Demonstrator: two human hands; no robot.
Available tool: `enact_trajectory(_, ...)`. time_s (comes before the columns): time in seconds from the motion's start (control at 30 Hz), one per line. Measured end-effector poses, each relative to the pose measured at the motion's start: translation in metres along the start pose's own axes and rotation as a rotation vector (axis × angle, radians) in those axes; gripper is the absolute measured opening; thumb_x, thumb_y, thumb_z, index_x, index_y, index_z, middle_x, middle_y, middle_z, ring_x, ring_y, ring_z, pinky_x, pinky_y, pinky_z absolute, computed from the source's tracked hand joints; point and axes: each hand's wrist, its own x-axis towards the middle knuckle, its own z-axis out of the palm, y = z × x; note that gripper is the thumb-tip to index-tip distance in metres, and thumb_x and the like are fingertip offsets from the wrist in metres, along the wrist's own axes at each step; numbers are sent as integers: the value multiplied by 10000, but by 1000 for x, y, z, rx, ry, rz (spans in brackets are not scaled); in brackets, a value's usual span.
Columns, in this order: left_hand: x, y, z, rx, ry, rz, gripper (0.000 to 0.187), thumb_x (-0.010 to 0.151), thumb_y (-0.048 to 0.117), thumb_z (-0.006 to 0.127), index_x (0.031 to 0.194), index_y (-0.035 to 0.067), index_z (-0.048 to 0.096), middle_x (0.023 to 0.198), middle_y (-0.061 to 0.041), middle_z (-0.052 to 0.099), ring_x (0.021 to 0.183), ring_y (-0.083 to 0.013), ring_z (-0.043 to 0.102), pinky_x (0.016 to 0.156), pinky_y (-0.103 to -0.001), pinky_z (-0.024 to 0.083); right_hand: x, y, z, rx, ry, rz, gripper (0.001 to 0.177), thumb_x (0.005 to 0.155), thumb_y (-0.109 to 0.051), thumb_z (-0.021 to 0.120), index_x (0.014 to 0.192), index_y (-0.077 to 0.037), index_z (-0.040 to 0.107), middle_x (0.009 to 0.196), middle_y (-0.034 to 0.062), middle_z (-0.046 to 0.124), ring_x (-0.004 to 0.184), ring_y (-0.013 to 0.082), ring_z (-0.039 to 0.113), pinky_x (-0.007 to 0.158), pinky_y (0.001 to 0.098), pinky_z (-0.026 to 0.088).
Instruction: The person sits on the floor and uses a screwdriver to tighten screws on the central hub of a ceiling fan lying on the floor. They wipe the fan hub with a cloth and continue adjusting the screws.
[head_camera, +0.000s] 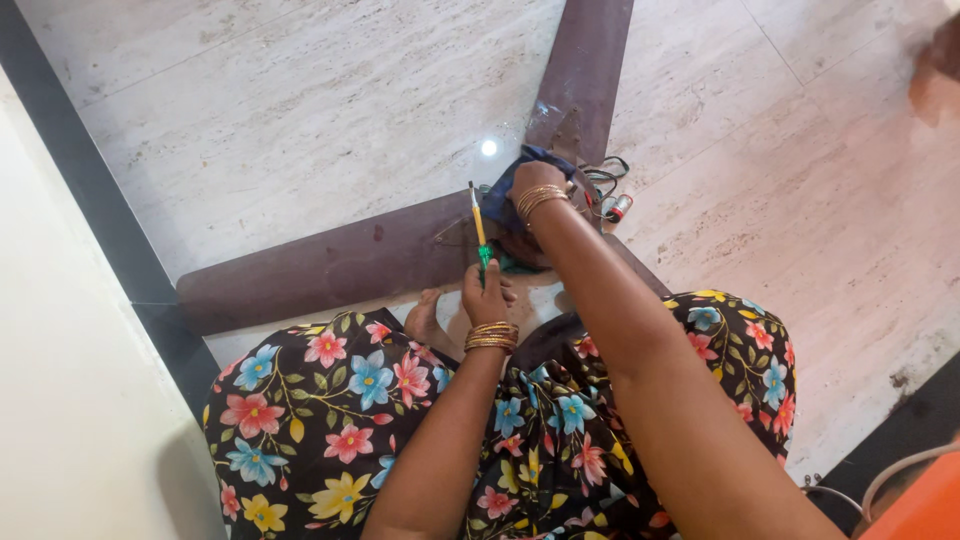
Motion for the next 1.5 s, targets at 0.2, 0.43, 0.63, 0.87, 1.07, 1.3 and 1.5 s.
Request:
enact_trajectory(0.2,-2,6,3,8,2,-30,272,990,328,633,992,57,621,647,-32,645,432,-82,565,385,-230,419,25,65,-41,-44,-76,-17,540,841,-414,822,1252,-89,692,1295,170,681,1182,349,662,978,440,538)
enact_trajectory(0.43,-3,2,7,10,-22,-39,294,995,323,643,947,36,605,649,-41,639,429,-96,559,385,-241,420,36,82,-15,-220,43,-47,307,997,-217,572,1213,-77,740,1283,163,695,1190,323,668,961,434,554)
enact_trajectory(0.63,-1,-1,9,23,-29,-1,299,1005,328,629,955,34,606,655,-39,636,432,-97,564,389,-245,431,-9,18,1,-94,305,-187,265,996,-155,550,1182,-27,689,1205,243,683,1083,376,695,882,459,574)
enact_trajectory(0.87,-1,-1,10,40,35,-16,293,990,319,651,991,26,631,644,-44,607,430,-101,553,370,-260,419,-79,-32,41,-117,608,-319,236,875,-261,663,998,-62,689,1064,114,609,997,314,593,826,419,513)
enact_trajectory(1.07,3,-10,11,15,-3,27,288,992,327,643,992,39,625,661,-40,651,423,-114,570,384,-254,462,-120,25,61,-61,722,-516,144,906,-203,652,979,-88,604,979,107,596,951,304,605,826,427,508)
enact_trajectory(1.3,6,-9,7,75,32,-14,298,990,334,639,973,37,624,649,-48,656,401,-121,556,370,-260,440,-132,99,68,8,537,-437,116,908,-143,619,996,-78,580,1003,135,664,997,329,651,864,452,517)
enact_trajectory(1.5,7,-11,3,127,39,-46,299,988,348,633,984,49,630,651,-49,657,402,-124,555,373,-268,431,-104,150,68,483,317,100,451,774,-232,756,1155,-79,568,1081,199,667,1043,396,632,905,484,495)
